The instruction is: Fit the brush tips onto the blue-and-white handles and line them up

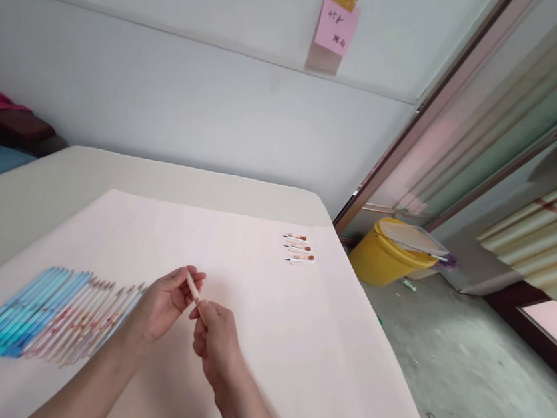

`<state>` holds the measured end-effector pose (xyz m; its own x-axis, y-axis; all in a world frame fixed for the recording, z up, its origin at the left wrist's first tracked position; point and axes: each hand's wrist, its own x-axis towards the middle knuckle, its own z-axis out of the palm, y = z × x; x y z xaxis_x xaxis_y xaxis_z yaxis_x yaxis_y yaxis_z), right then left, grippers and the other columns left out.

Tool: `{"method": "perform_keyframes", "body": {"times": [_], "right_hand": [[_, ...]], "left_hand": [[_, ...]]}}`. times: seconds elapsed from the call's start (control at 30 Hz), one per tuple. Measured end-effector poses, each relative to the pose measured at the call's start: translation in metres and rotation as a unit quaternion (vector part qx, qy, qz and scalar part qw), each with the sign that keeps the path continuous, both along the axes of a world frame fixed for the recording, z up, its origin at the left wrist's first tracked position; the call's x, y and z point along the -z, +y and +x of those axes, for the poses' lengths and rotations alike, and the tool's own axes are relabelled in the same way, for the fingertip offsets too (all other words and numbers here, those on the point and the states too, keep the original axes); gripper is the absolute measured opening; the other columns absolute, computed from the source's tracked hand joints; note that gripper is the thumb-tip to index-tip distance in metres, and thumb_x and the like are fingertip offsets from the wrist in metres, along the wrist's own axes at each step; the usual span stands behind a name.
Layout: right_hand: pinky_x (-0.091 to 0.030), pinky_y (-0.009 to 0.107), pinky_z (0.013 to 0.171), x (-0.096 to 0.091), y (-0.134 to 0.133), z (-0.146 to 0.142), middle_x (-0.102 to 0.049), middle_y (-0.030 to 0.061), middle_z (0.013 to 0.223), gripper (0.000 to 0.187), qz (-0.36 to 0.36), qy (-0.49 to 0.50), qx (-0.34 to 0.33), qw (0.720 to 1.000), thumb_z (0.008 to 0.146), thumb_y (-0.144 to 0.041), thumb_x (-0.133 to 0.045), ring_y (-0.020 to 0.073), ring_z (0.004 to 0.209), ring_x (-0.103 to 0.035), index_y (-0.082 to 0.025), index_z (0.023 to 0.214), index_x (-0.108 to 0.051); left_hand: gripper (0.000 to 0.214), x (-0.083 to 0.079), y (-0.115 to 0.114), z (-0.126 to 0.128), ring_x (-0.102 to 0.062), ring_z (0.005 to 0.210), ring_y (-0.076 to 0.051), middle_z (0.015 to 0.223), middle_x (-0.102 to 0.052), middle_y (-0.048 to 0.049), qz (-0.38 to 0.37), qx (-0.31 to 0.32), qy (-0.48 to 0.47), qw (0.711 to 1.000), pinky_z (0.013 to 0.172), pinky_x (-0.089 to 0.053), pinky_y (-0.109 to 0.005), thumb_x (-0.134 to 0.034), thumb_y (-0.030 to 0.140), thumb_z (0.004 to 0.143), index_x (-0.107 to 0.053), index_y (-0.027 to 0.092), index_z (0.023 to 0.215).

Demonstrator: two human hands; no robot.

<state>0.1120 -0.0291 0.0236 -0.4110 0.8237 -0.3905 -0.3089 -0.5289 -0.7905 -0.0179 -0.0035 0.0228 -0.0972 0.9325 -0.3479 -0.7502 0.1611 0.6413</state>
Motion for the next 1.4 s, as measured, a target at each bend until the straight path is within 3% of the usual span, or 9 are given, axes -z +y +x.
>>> {"method": "perform_keyframes", "body": {"times": [0.2,0.4,0.63,0.8,0.93,1.27,1.4], "right_hand": [[-0.004,0.018,0.033,0.004,0.002,0.004,-0.020,-0.0126,0.038,0.018,-0.168,0.204,-0.046,0.963,0.081,-0.031,-0.048,0.0030,0.032,-0.006,-0.017,0.071,-0.052],[-0.004,0.017,0.032,0.008,0.001,0.007,-0.022,-0.0117,0.037,0.015,-0.186,0.241,-0.046,0.951,0.081,-0.021,-0.044,0.0028,0.030,-0.008,-0.016,0.071,-0.053],[-0.006,0.017,0.032,0.010,-0.003,0.006,-0.023,-0.0114,0.035,0.015,-0.195,0.298,-0.058,0.933,0.080,-0.023,-0.045,0.0028,0.029,-0.009,-0.016,0.070,-0.053],[-0.007,0.018,0.034,0.015,-0.003,0.001,-0.026,-0.0107,0.036,0.035,-0.215,0.260,0.047,0.940,0.082,-0.049,-0.049,0.0027,0.029,-0.012,-0.018,0.066,-0.049],[-0.014,0.017,0.037,0.017,-0.001,0.001,-0.040,-0.0071,0.045,0.037,-0.247,0.216,0.135,0.935,0.076,-0.053,-0.056,0.0037,0.034,-0.027,-0.018,0.067,-0.048],[-0.032,0.020,0.045,0.012,0.001,0.001,-0.049,-0.0024,0.052,0.043,-0.191,0.119,0.095,0.970,0.075,-0.060,-0.052,0.0089,0.045,-0.045,-0.017,0.071,-0.054],[-0.040,0.023,0.053,0.019,0.006,0.007,-0.059,0.0033,0.066,0.041,-0.120,0.003,0.109,0.987,0.076,-0.055,-0.054,0.0120,0.058,-0.055,-0.014,0.075,-0.059]], "left_hand": [[0.010,-0.001,-0.002,0.004,-0.064,0.075,-0.014,0.082,-0.069,-0.0098,0.024,0.018,0.001,1.000,0.071,-0.051,-0.025,-0.063,0.022,0.076,-0.065,0.013,0.080],[0.011,-0.003,-0.003,0.006,-0.064,0.075,-0.014,0.083,-0.070,-0.0102,0.018,0.032,-0.012,0.999,0.072,-0.050,-0.025,-0.063,0.021,0.076,-0.066,0.012,0.081],[0.013,-0.007,-0.007,0.011,-0.063,0.076,-0.014,0.082,-0.070,-0.0087,0.022,0.052,-0.027,0.998,0.074,-0.049,-0.027,-0.061,0.025,0.078,-0.065,0.014,0.082],[0.015,-0.007,-0.010,0.019,-0.062,0.074,-0.015,0.082,-0.068,-0.0088,0.037,0.068,-0.007,0.997,0.071,-0.049,-0.027,-0.062,0.028,0.077,-0.065,0.014,0.083],[0.014,-0.004,-0.010,0.022,-0.061,0.079,-0.016,0.079,-0.067,-0.0082,0.057,0.066,0.005,0.996,0.075,-0.048,-0.029,-0.063,0.027,0.076,-0.065,0.013,0.081],[0.019,-0.005,-0.007,0.011,-0.062,0.081,-0.017,0.083,-0.067,-0.0088,0.030,0.033,0.050,0.998,0.077,-0.048,-0.031,-0.066,0.030,0.073,-0.066,0.014,0.083],[0.026,-0.005,-0.001,-0.010,-0.061,0.077,-0.017,0.079,-0.066,-0.0084,-0.007,0.035,0.162,0.986,0.070,-0.048,-0.030,-0.067,0.037,0.069,-0.065,0.015,0.082]]}}
